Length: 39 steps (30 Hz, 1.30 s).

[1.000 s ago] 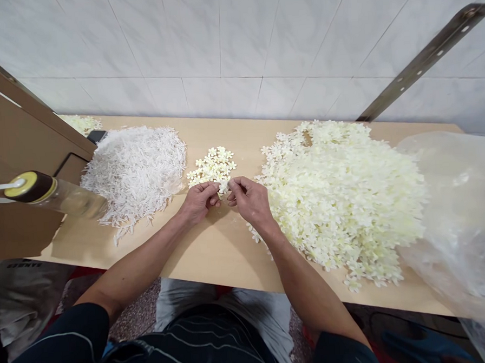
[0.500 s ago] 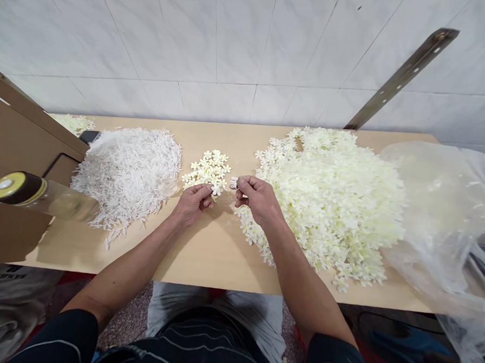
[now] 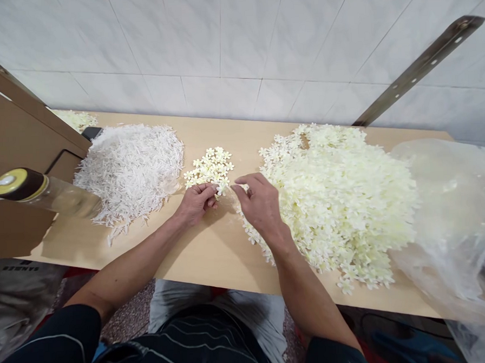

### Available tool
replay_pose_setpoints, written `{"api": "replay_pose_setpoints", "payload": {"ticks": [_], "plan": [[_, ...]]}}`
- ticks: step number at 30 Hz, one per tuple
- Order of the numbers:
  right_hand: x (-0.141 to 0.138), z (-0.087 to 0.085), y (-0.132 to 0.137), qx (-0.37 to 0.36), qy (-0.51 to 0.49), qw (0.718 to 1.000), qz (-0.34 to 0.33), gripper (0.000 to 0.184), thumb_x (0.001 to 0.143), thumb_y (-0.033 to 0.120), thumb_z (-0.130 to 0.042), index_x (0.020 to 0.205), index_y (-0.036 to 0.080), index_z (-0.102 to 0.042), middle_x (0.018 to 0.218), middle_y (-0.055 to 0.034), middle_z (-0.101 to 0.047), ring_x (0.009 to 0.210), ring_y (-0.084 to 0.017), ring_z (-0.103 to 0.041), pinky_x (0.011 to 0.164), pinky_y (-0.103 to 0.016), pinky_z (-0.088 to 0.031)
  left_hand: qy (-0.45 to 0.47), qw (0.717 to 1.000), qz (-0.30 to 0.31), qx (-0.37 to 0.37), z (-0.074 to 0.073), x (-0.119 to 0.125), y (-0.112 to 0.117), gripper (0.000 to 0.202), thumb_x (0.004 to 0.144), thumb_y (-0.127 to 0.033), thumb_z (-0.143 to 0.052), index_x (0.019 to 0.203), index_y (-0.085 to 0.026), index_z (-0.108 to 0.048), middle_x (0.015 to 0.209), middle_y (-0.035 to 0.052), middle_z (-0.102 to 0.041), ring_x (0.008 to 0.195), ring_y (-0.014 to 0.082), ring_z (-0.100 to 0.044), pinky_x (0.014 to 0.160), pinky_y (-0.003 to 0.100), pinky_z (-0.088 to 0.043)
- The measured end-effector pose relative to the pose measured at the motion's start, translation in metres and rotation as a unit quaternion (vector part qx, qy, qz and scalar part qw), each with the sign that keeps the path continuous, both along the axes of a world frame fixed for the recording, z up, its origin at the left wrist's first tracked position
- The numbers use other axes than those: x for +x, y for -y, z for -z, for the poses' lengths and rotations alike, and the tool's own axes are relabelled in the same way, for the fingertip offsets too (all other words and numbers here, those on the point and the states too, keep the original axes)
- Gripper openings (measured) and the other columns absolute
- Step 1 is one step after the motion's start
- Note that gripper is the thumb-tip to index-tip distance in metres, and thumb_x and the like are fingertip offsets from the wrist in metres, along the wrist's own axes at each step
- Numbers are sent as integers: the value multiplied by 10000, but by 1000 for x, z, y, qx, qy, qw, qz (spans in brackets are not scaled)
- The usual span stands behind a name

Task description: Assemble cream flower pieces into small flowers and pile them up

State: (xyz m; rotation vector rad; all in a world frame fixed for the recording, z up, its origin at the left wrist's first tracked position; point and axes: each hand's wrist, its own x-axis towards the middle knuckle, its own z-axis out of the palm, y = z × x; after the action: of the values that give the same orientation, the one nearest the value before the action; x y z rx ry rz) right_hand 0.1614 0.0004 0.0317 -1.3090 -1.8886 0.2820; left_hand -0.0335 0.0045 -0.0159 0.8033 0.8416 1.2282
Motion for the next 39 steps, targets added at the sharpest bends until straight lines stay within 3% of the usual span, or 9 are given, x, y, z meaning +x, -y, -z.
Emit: {"api": "replay_pose_setpoints", "payload": {"ticks": [8,19,24,28,32,35,39], "plan": [[-26,18,4,8,12,1000,-27,225,1003,388,-621,940,227,-766,966,-75,-757,756,-195,-670,750,-335,-526,-47,998,-27,15,1,2,3,364,747,-474,-850,813,-132,-740,570,-33,-527,476,82,-472,504,250,-498],[-27,15,5,9,29,999,-21,191,974,284,-623,846,217,-748,849,-60,-754,796,-205,-702,770,-323,-524,-102,993,-46,30,-3,0,4,339,766,-462,-833,765,-138,-730,510,-37,-522,449,90,-503,497,242,-488],[-23,10,5,-116,-45,992,-3,199,955,348,-627,840,222,-730,723,-39,-727,672,-206,-704,655,-316,-540,-71,997,-24,25,0,-1,3,337,769,-456,-841,772,-139,-725,514,-42,-501,458,87,-488,511,248,-497],[-15,0,6,-236,-162,958,-17,271,942,444,-632,830,206,-698,599,1,-648,497,-172,-641,511,-284,-514,-38,999,-26,24,0,-1,2,327,757,-434,-856,752,-137,-720,577,-32,-526,472,69,-442,506,247,-500],[-3,-8,5,-274,-244,928,-67,377,899,564,-671,810,197,-668,579,24,-588,451,-136,-562,467,-267,-494,-25,999,-26,18,0,-1,2,328,751,-430,-861,759,-132,-725,661,-12,-575,489,59,-437,513,249,-509],[6,-12,3,-242,-199,949,-34,360,887,549,-679,843,192,-688,562,26,-570,463,-141,-546,482,-272,-477,-26,999,-28,10,0,-2,2,326,749,-428,-861,764,-132,-725,683,-8,-585,495,58,-441,521,250,-515],[20,-14,0,-144,1,988,60,201,898,360,-651,826,197,-745,671,-24,-689,594,-179,-622,627,-309,-472,-26,999,-32,7,-2,-3,2,320,742,-420,-865,760,-134,-722,701,-3,-594,503,58,-444,525,250,-514]]}}
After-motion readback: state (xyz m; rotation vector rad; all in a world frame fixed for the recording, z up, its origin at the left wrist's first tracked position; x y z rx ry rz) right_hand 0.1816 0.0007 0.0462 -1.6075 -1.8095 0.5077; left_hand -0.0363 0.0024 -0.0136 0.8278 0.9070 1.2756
